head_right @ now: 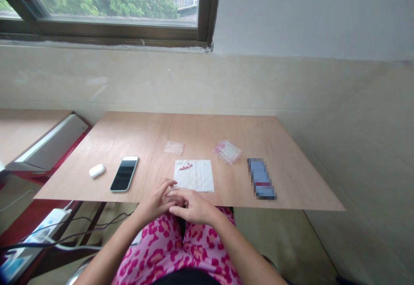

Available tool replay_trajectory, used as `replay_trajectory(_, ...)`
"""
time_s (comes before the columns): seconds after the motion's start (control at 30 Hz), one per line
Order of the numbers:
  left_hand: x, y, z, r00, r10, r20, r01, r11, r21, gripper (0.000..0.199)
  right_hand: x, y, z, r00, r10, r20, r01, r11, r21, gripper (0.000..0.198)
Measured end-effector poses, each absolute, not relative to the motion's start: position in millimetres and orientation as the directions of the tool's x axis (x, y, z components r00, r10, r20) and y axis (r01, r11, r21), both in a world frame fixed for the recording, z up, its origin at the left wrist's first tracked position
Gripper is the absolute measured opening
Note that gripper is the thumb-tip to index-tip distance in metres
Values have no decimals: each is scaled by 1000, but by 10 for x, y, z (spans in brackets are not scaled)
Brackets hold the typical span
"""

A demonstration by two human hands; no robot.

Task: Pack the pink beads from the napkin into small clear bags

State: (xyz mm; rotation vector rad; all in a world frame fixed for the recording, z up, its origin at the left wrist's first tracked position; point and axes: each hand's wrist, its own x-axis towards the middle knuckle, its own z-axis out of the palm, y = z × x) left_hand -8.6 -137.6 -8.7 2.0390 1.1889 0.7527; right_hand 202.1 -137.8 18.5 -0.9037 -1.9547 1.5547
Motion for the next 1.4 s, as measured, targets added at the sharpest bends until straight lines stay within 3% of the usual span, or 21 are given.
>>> replay_trajectory(0.23,-84,-1336,43,485,868,105,524,-384,760,38,2116,-1318,94,-684,725,-86,179,52,-983,28)
replay_trajectory(0.37,-88,-1326,62,490,866,102,541,-394,743,33,2132,-1287,81,-626,778,-54,165,65,-984,25)
replay_trajectory(0.63,-141,-1298,-8,425,892,153,558,-391,732,40,2118,-1281,49,-512,847,-145,117,-98,-988,27)
replay_trajectory(0.77,-150,-1302,-40,425,894,141,569,-384,727,42,2059,-1295,58,-486,867,-107,56,-92,-994,23)
replay_trajectory(0.97,-164,-1294,-159,377,911,170,580,-375,723,62,2008,-1317,59,-449,890,-82,23,-80,-997,23)
replay_trajectory(1.27,-175,-1298,-82,391,905,167,561,-378,736,48,1986,-1354,40,-475,878,-66,27,-60,-998,24)
replay_trajectory(1.4,-200,-1275,-99,381,911,157,582,-368,725,41,2075,-1274,-47,-401,916,-28,197,57,-979,19)
